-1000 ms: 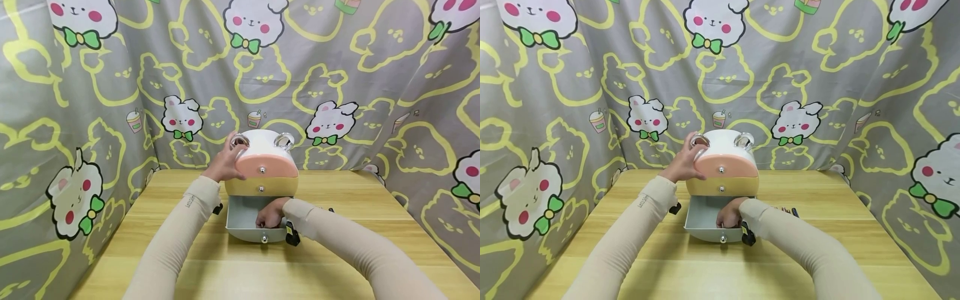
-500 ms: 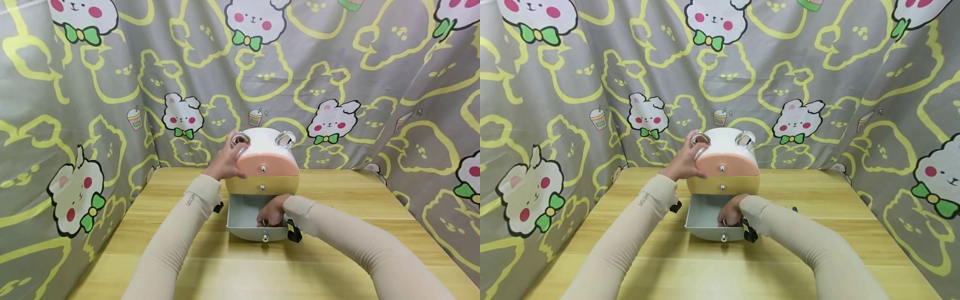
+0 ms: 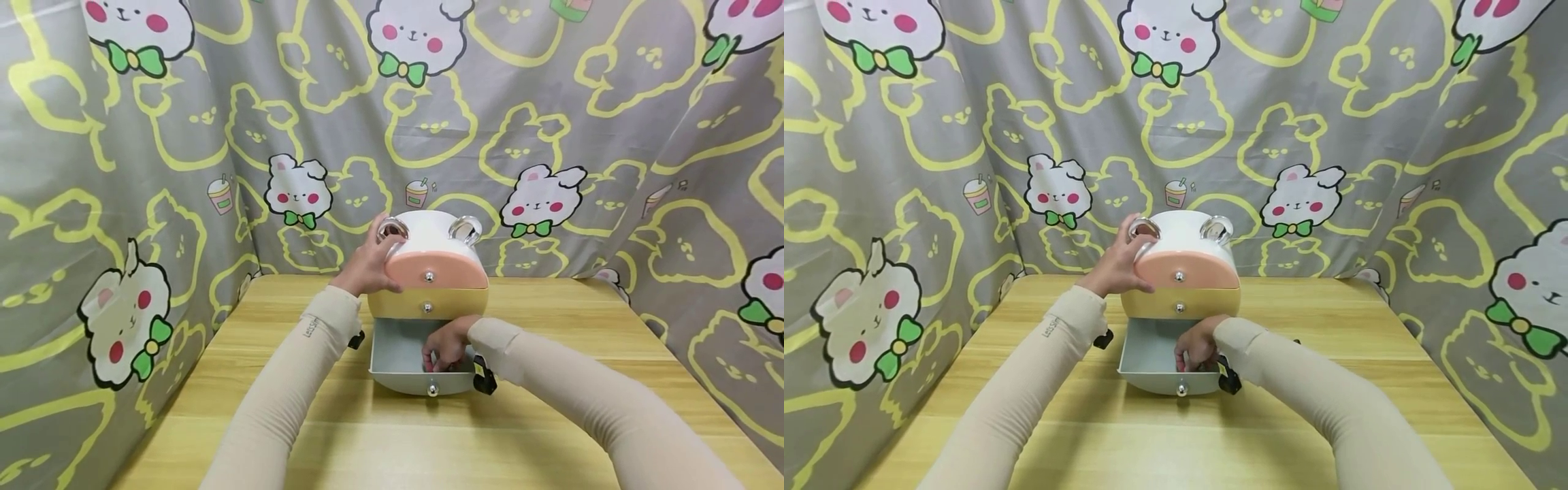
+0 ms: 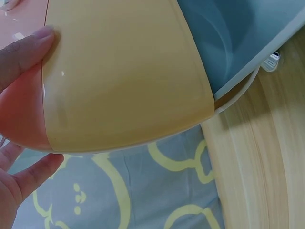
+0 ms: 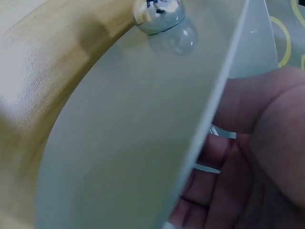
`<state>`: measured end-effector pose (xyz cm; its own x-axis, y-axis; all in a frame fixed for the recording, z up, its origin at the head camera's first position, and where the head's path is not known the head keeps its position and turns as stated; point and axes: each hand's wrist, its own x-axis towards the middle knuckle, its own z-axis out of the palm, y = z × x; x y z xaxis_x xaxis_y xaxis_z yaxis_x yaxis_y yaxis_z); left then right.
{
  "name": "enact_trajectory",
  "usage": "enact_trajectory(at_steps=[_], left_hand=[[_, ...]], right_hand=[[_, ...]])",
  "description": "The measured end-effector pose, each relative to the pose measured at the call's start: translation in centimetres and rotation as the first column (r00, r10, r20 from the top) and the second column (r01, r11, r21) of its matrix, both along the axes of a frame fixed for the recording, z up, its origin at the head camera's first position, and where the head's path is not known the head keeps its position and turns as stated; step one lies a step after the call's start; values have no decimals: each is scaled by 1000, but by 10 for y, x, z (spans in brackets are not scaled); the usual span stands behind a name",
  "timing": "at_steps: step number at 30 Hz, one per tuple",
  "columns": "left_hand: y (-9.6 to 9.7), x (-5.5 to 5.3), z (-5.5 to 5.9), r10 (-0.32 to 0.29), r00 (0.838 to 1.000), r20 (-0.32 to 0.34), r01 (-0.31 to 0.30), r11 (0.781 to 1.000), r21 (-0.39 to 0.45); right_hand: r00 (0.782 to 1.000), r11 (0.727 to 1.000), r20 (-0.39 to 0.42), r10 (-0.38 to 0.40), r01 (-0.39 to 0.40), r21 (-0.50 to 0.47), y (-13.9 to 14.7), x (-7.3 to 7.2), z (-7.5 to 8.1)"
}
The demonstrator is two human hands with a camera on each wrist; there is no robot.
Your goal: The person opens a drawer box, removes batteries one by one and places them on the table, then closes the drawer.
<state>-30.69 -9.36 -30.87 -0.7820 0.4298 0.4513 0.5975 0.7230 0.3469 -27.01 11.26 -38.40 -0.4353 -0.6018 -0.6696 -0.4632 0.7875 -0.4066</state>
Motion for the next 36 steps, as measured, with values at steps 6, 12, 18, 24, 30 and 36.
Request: enact_trajectory(at_steps=[6,12,18,24,30,36], left_hand=[[0,0,0,-8,1000,-8,8,1000,0],[2,0,1,-13,1000,-10,13,1000,-9],[2,1,1,-5,1000,-2,5,1000,2],[2,0,0,-12,1000,2,12,1000,4],[2,0,0,-12,1000,-1,12,1000,-3],[2,2,1,-12,1000,0,12,1000,5]], right_hand=[[993,985,-36,-112,106,-136,6,2,-2],[987,969,-79,-140,120,-218,13,2,2],[984,949,-91,-150,118,-291,19,3,2],[980,929,-110,-163,115,-353,25,5,0],[974,916,-122,-192,133,-378,30,8,4],[969,908,-138,-204,135,-396,35,8,6]])
